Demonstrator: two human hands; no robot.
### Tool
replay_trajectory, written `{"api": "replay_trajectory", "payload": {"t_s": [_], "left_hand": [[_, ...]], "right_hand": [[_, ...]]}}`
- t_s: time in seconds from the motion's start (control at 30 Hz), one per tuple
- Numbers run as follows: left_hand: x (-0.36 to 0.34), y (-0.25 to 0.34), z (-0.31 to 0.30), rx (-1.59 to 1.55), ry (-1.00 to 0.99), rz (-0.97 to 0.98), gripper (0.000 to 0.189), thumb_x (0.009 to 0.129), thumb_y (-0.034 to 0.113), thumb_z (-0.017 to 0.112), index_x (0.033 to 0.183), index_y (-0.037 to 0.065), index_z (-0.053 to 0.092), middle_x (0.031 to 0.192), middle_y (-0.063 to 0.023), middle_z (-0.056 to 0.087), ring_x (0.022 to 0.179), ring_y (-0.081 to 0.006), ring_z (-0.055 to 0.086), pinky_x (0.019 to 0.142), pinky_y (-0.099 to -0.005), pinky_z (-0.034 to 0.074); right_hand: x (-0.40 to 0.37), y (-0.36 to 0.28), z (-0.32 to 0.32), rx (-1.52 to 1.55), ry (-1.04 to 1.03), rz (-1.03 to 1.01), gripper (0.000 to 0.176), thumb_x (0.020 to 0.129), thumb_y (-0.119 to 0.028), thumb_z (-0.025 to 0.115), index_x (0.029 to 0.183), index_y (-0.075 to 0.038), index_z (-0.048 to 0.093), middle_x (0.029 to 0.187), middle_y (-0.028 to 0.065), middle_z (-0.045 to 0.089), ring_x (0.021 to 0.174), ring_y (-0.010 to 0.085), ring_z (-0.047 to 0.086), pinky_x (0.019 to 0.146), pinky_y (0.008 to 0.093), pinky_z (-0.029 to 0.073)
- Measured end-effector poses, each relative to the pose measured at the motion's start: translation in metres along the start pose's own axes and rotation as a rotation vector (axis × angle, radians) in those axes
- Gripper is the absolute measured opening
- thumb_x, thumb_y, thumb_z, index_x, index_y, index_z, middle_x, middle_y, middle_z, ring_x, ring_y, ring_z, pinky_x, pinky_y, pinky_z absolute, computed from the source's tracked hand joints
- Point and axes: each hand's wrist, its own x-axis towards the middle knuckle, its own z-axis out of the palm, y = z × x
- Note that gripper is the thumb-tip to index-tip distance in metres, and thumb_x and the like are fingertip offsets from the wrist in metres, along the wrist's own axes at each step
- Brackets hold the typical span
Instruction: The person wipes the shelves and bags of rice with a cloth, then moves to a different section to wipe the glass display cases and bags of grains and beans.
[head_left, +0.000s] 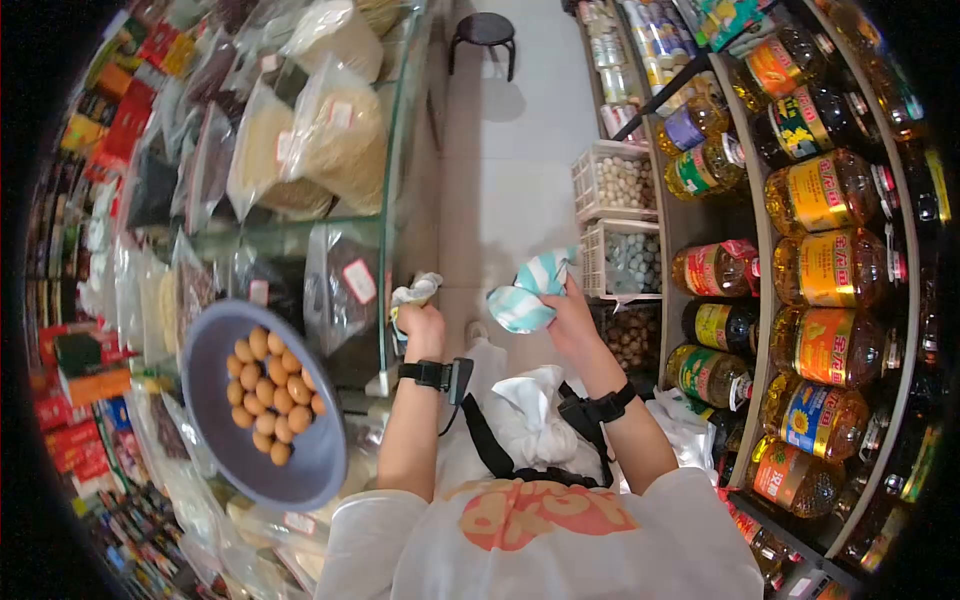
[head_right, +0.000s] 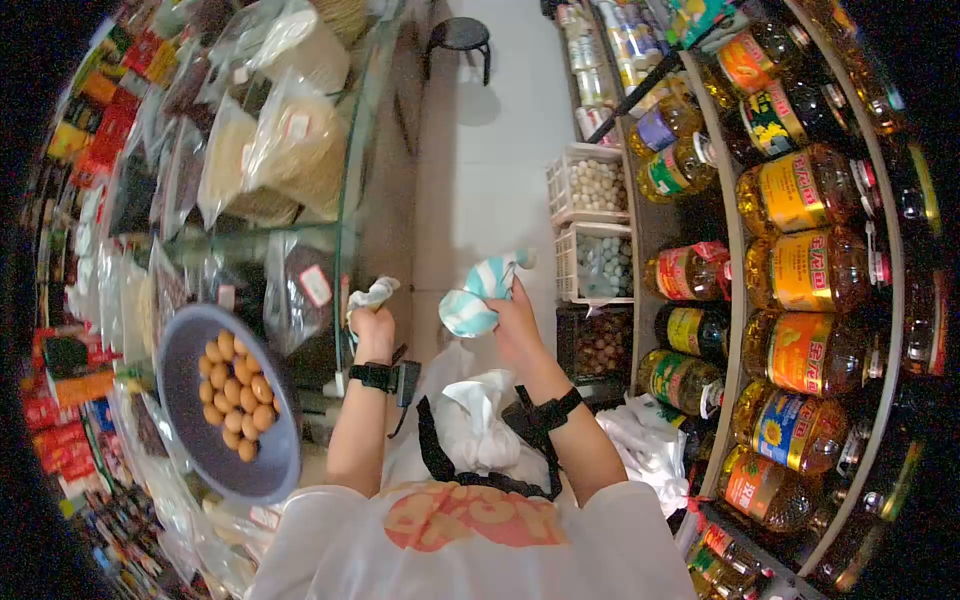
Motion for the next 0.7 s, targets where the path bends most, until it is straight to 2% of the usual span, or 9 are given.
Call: {"api": "replay_trajectory", "payload": {"t_s": [0.03, 0.1, 0.13, 0.27, 0.43, 0.57, 0.63, 0.67, 0.7], "left_hand": [[0.02, -0.012, 0.001, 0.006, -0.016, -0.014, 0.013, 0.089, 0.004, 0.039, 0.086, 0.006, 0.051, 0.098, -0.0119, 0.06, 0.088, -0.0265, 0.058, 0.086, -0.0364, 0.048], [0.084, -0.045, -0.022, -0.086, -0.098, 0.006, 0.012, 0.083, 0.012, 0.042, 0.08, 0.007, 0.052, 0.084, -0.0139, 0.063, 0.075, -0.0288, 0.061, 0.072, -0.0402, 0.053], [0.102, -0.047, -0.023, -0.024, -0.258, -0.034, 0.01, 0.08, 0.013, 0.043, 0.077, 0.008, 0.051, 0.081, -0.0138, 0.062, 0.072, -0.0308, 0.06, 0.07, -0.0412, 0.053], [0.072, -0.018, 0.061, 0.039, -0.352, -0.038, 0.016, 0.085, 0.004, 0.04, 0.072, 0.01, 0.046, 0.08, -0.0132, 0.06, 0.071, -0.029, 0.058, 0.076, -0.0394, 0.05], [0.114, -0.031, 0.13, 0.069, -0.063, 0.072, 0.016, 0.081, 0.006, 0.039, 0.065, 0.007, 0.044, 0.076, -0.0165, 0.061, 0.063, -0.0299, 0.055, 0.071, -0.0387, 0.05], [0.148, -0.036, 0.188, 0.095, -0.192, 0.065, 0.021, 0.086, 0.009, 0.037, 0.068, 0.005, 0.048, 0.081, -0.0162, 0.062, 0.066, -0.0276, 0.055, 0.069, -0.0369, 0.05], [0.158, -0.032, 0.218, 0.317, -0.345, 0.064, 0.013, 0.086, 0.009, 0.04, 0.081, 0.007, 0.052, 0.082, -0.0117, 0.062, 0.073, -0.0261, 0.06, 0.077, -0.0334, 0.05], [0.202, -0.026, 0.209, 0.317, -0.465, -0.078, 0.016, 0.088, 0.008, 0.039, 0.081, 0.006, 0.054, 0.083, -0.0102, 0.061, 0.075, -0.022, 0.059, 0.079, -0.03, 0.049], [0.203, -0.028, 0.225, 0.317, -0.465, -0.069, 0.016, 0.088, 0.008, 0.039, 0.081, 0.006, 0.054, 0.083, -0.0102, 0.061, 0.075, -0.022, 0.059, 0.079, -0.03, 0.049]], "right_hand": [[0.005, -0.011, 0.004, 0.006, 0.012, -0.017, 0.06, 0.077, 0.012, 0.044, 0.134, -0.005, 0.035, 0.124, 0.012, 0.05, 0.115, 0.0266, 0.052, 0.096, 0.0395, 0.045], [0.013, -0.034, 0.016, 0.01, 0.089, -0.057, 0.06, 0.077, 0.012, 0.044, 0.134, -0.005, 0.036, 0.124, 0.0121, 0.051, 0.115, 0.027, 0.052, 0.095, 0.0388, 0.045], [0.021, -0.04, 0.014, 0.023, 0.095, -0.067, 0.06, 0.077, 0.012, 0.044, 0.134, -0.005, 0.036, 0.124, 0.0121, 0.051, 0.115, 0.027, 0.052, 0.095, 0.0388, 0.045], [0.063, -0.064, -0.009, 0.116, 0.11, -0.111, 0.06, 0.075, 0.013, 0.042, 0.131, -0.005, 0.037, 0.119, 0.0121, 0.052, 0.108, 0.0272, 0.056, 0.091, 0.0384, 0.049], [0.125, -0.121, -0.009, 0.241, 0.218, -0.069, 0.051, 0.076, 0.011, 0.042, 0.125, -0.005, 0.042, 0.116, 0.0136, 0.053, 0.105, 0.0289, 0.057, 0.089, 0.0409, 0.05], [0.203, -0.17, -0.018, 0.244, 0.188, -0.083, 0.045, 0.079, 0.008, 0.045, 0.123, -0.005, 0.043, 0.113, 0.0129, 0.055, 0.103, 0.0282, 0.057, 0.088, 0.0406, 0.05], [0.242, -0.198, -0.023, 0.271, 0.134, -0.07, 0.046, 0.08, 0.007, 0.046, 0.124, -0.006, 0.042, 0.115, 0.0123, 0.055, 0.105, 0.0278, 0.057, 0.09, 0.0404, 0.049], [0.261, -0.212, -0.023, 0.292, 0.09, -0.068, 0.046, 0.081, 0.006, 0.047, 0.126, -0.007, 0.041, 0.117, 0.0117, 0.055, 0.107, 0.0274, 0.056, 0.092, 0.0402, 0.048], [0.278, -0.224, -0.02, 0.295, 0.081, -0.065, 0.046, 0.081, 0.006, 0.047, 0.126, -0.007, 0.041, 0.117, 0.0117, 0.055, 0.107, 0.0274, 0.056, 0.092, 0.0402, 0.048]]}}
